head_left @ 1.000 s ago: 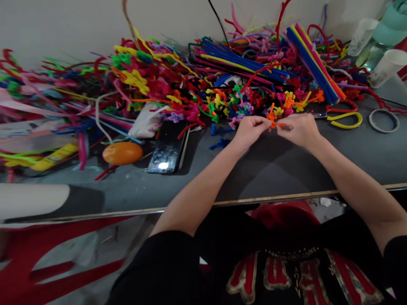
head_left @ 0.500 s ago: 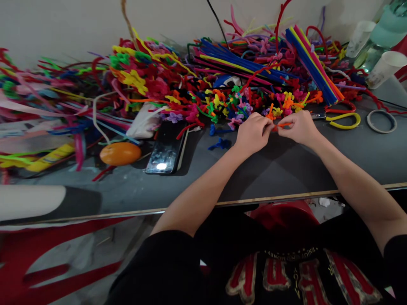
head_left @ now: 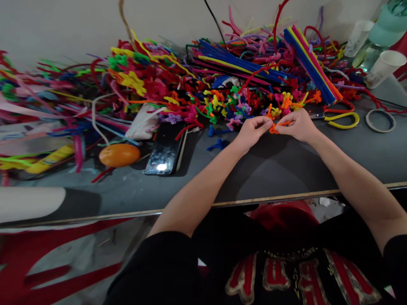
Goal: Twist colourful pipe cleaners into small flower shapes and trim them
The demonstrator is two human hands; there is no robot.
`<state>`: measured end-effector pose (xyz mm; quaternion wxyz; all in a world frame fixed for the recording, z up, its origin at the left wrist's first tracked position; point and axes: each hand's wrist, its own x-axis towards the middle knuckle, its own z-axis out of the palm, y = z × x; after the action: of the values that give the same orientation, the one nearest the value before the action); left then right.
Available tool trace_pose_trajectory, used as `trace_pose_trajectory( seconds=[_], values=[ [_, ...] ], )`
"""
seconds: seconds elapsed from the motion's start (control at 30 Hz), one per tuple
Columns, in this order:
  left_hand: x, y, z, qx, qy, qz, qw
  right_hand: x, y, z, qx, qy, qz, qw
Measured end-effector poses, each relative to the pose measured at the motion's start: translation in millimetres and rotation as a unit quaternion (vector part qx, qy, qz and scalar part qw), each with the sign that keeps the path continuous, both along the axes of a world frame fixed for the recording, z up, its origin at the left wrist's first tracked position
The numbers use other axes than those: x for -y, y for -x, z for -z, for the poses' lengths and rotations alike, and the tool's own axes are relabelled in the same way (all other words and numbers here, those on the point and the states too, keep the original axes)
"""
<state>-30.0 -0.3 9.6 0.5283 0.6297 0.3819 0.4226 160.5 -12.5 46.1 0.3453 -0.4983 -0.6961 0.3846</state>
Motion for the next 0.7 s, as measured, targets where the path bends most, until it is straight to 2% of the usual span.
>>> trace_pose_trajectory(
  seconds=[0.1,0.2,0.33,0.47,0.6,0.7],
  values=[
    [-0.6,1.7,0.6,-0.007,0.023,0.0,1.0,-0.9,0.6,0.0,0.003,0.008,0.012,1.0],
    [0.5,1.1,1.4,-0.021,0.016,-0.029,0.999,-3.4,0.2,3.0,0.009,0.005,0.033,0.999],
    [4.3,-1.3,1.4,-0.052,-0.071,-0.06,0.994,-6.2,-0.8,8.0,0.016,-0.013,0.047,0.999],
    [1.7,0.4,4.2,-0.074,-0.12,-0.1,0.985,-7.7,-1.6,8.6,0.019,-0.049,0.012,0.999],
    [-5.3,2.3,8.9,-0.038,-0.08,-0.109,0.99,-11.0,-8.5,4.5,0.044,-0.101,-0.008,0.994],
    [-4.6,1.1,7.0,-0.009,-0.04,-0.084,0.996,-14.5,-15.3,3.8,0.06,-0.133,0.005,0.989]
  ],
)
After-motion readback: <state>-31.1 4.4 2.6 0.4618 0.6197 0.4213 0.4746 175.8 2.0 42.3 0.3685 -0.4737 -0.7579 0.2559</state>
